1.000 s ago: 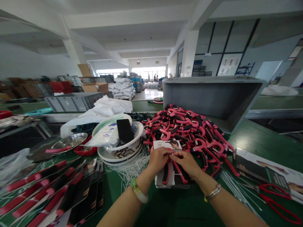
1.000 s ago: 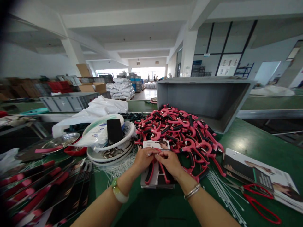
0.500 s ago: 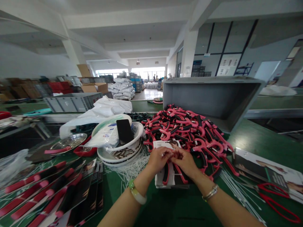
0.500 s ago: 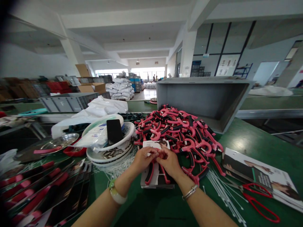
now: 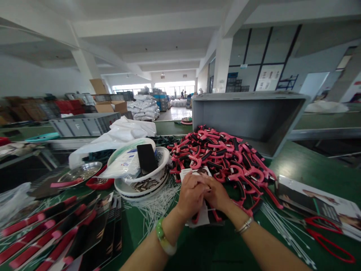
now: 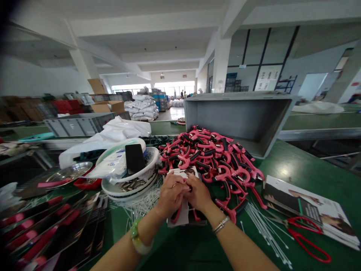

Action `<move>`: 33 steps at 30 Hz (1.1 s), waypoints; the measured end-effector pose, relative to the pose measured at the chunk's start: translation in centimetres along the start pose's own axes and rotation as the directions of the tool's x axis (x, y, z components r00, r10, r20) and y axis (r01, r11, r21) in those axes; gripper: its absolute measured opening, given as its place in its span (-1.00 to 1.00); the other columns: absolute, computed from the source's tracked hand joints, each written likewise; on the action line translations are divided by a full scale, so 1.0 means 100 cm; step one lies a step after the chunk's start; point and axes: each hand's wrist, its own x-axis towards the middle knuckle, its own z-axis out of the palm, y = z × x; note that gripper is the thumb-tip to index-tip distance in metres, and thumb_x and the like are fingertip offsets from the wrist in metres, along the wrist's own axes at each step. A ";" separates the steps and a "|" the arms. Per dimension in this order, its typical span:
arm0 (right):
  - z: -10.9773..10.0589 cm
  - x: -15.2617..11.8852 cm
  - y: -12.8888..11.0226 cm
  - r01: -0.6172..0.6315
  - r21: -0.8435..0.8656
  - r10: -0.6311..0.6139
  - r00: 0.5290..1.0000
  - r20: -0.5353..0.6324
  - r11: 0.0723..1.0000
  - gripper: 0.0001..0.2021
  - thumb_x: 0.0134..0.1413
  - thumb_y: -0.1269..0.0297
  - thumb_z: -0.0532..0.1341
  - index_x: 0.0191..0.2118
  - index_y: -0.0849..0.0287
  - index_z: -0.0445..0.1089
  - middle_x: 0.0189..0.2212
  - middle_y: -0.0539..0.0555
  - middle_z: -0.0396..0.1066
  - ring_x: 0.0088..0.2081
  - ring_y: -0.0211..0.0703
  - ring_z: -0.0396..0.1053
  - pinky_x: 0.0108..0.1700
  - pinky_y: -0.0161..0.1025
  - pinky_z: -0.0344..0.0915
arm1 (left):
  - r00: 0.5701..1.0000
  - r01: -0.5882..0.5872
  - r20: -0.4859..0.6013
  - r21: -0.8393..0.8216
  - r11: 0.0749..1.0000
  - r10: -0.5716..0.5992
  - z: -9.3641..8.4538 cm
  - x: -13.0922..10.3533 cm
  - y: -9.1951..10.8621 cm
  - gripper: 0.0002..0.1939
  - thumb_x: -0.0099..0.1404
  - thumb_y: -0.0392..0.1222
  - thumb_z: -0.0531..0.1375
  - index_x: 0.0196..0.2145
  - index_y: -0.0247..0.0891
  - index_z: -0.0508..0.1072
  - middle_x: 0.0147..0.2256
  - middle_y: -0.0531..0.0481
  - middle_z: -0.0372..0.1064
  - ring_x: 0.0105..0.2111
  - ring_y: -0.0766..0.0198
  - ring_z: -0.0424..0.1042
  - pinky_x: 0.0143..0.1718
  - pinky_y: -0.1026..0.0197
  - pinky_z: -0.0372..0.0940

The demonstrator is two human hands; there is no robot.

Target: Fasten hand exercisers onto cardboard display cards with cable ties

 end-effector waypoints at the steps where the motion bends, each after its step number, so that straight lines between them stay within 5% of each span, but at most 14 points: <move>1: -0.001 0.001 0.001 0.003 0.003 -0.002 1.000 -0.002 1.000 -0.81 -0.02 0.32 0.20 -0.25 0.14 0.48 -0.05 0.20 0.41 0.08 0.03 0.27 0.10 0.03 0.18 | 0.999 0.038 0.013 0.001 0.999 -0.038 -0.002 -0.002 -0.001 -0.79 0.26 -0.29 0.07 -0.40 -0.17 0.50 -0.31 -0.02 0.38 -0.23 0.25 0.35 0.12 0.00 0.06; 4: -0.006 0.001 0.000 0.046 0.073 -0.044 0.998 -0.033 0.996 -0.85 0.06 0.26 0.18 -0.30 0.13 0.49 -0.18 0.16 0.47 0.06 0.00 0.29 0.08 0.00 0.20 | 0.961 0.240 0.137 0.003 0.971 -0.238 -0.007 -0.012 -0.008 -0.79 0.24 -0.15 0.13 -0.19 -0.18 0.48 -0.19 -0.09 0.40 -0.13 0.17 0.34 0.03 0.06 0.18; 7: -0.013 -0.003 -0.005 0.085 0.055 -0.084 0.996 -0.012 0.995 -0.83 0.11 0.22 0.16 -0.35 0.13 0.48 -0.25 0.13 0.49 -0.01 -0.03 0.36 0.05 -0.05 0.23 | 0.851 0.436 0.292 0.074 0.897 -0.437 -0.008 -0.024 -0.012 -0.68 0.27 -0.08 0.09 -0.06 -0.17 0.43 -0.06 -0.12 0.37 -0.04 0.11 0.32 0.01 0.06 0.21; 10: -0.019 -0.011 -0.016 0.173 -0.165 -0.161 0.983 0.083 0.971 -0.80 0.16 0.28 0.10 -0.34 0.14 0.48 -0.32 0.14 0.49 -0.19 -0.07 0.40 -0.08 -0.11 0.30 | 0.754 0.570 0.305 0.139 0.810 -0.582 -0.002 -0.032 -0.008 -0.70 0.28 -0.06 0.06 -0.10 -0.11 0.47 -0.03 -0.08 0.36 -0.03 0.10 0.32 0.02 0.07 0.21; 13: -0.025 -0.017 -0.030 0.297 -0.397 -0.211 0.946 0.247 0.868 -0.77 0.13 0.39 0.06 -0.31 0.16 0.49 -0.34 0.16 0.48 -0.25 -0.07 0.38 -0.19 -0.18 0.30 | 0.714 0.630 0.275 0.149 0.763 -0.643 0.003 -0.032 -0.001 -0.72 0.25 -0.08 0.10 -0.12 -0.07 0.49 -0.02 -0.03 0.36 -0.02 0.10 0.31 0.03 0.08 0.20; 18: -0.032 -0.017 -0.037 0.352 -0.432 -0.179 0.902 0.392 0.830 -0.80 0.09 0.37 0.11 -0.37 0.12 0.49 -0.37 0.11 0.49 -0.30 -0.11 0.38 -0.27 -0.23 0.27 | 0.689 0.657 0.282 0.147 0.740 -0.668 0.005 -0.025 -0.003 -0.72 0.21 0.00 0.13 -0.17 -0.06 0.52 -0.06 -0.04 0.37 -0.03 0.10 0.32 0.01 0.09 0.21; 24: -0.031 -0.023 -0.024 0.295 -0.274 -0.232 0.943 0.238 0.916 -0.78 0.15 0.31 0.07 -0.34 0.15 0.47 -0.36 0.12 0.49 -0.28 -0.14 0.36 -0.19 -0.23 0.27 | 0.626 0.680 0.321 0.221 0.699 -0.711 0.004 -0.009 -0.008 -0.76 0.10 0.06 0.22 -0.33 -0.07 0.54 -0.13 -0.05 0.41 -0.08 0.03 0.35 -0.08 0.05 0.25; 30: -0.046 -0.011 -0.039 0.368 -0.328 -0.207 0.876 0.435 0.870 -0.79 0.10 0.36 0.08 -0.39 0.14 0.47 -0.39 0.09 0.47 -0.32 -0.13 0.37 -0.25 -0.23 0.25 | 0.635 0.653 0.326 0.258 0.712 -0.700 0.006 -0.002 -0.001 -0.78 0.11 0.01 0.23 -0.31 -0.09 0.54 -0.07 -0.05 0.37 -0.04 0.03 0.32 -0.08 0.06 0.24; 33: -0.059 -0.016 -0.050 0.358 -0.310 -0.182 0.860 0.476 0.881 -0.81 0.10 0.30 0.11 -0.34 0.11 0.49 -0.24 0.09 0.46 -0.21 -0.12 0.38 -0.15 -0.21 0.26 | 0.686 0.629 0.245 0.274 0.727 -0.685 -0.001 -0.002 0.004 -0.76 0.10 0.05 0.24 -0.30 -0.07 0.53 -0.05 -0.04 0.37 -0.02 -0.01 0.30 0.01 -0.08 0.15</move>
